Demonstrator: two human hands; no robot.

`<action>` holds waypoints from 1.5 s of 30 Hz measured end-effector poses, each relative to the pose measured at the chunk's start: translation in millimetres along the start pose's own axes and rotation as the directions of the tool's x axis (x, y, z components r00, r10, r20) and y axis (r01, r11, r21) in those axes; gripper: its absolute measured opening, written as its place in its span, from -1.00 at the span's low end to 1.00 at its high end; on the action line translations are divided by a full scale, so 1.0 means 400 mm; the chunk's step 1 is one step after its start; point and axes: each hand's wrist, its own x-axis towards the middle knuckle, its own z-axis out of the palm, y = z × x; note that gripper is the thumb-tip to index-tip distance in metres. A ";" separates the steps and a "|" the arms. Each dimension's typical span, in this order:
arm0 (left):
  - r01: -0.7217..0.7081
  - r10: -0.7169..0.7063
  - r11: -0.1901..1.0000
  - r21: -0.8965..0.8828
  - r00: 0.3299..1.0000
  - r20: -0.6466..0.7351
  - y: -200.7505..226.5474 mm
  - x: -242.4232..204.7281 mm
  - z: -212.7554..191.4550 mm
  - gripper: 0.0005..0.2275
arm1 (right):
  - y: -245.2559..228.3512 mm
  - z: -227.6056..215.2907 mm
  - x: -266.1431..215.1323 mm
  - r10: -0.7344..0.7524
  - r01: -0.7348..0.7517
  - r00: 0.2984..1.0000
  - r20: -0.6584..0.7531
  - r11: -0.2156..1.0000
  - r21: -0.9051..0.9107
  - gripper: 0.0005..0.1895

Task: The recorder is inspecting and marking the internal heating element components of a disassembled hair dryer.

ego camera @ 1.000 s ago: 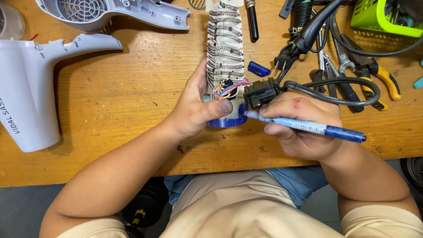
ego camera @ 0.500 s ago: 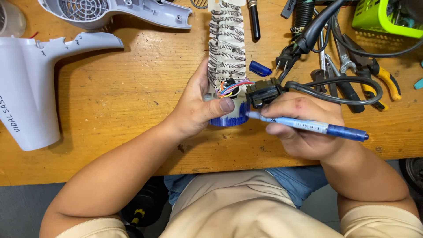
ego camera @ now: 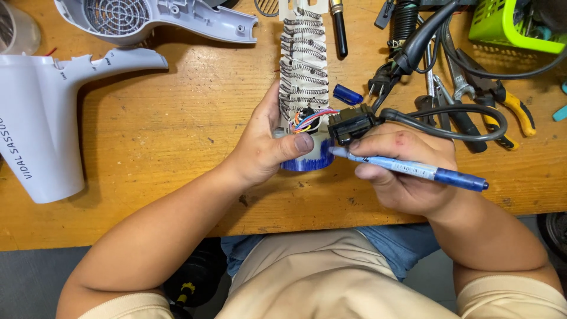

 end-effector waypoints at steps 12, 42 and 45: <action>-0.004 0.004 1.000 -0.022 1.000 -0.010 -0.021 -0.004 -0.006 -0.27 | -0.006 0.007 -0.007 -0.003 0.003 0.999 -0.049 1.000 0.004 -0.76; -0.016 0.016 1.000 0.001 1.000 -0.008 -0.011 -0.003 0.001 -0.32 | -0.006 0.005 0.002 0.009 -0.008 1.000 -0.028 1.000 0.008 -0.72; -0.011 0.011 1.000 0.010 1.000 -0.006 -0.021 -0.005 -0.016 -0.30 | -0.014 0.002 0.006 0.021 -0.021 1.000 0.008 0.999 0.050 -0.74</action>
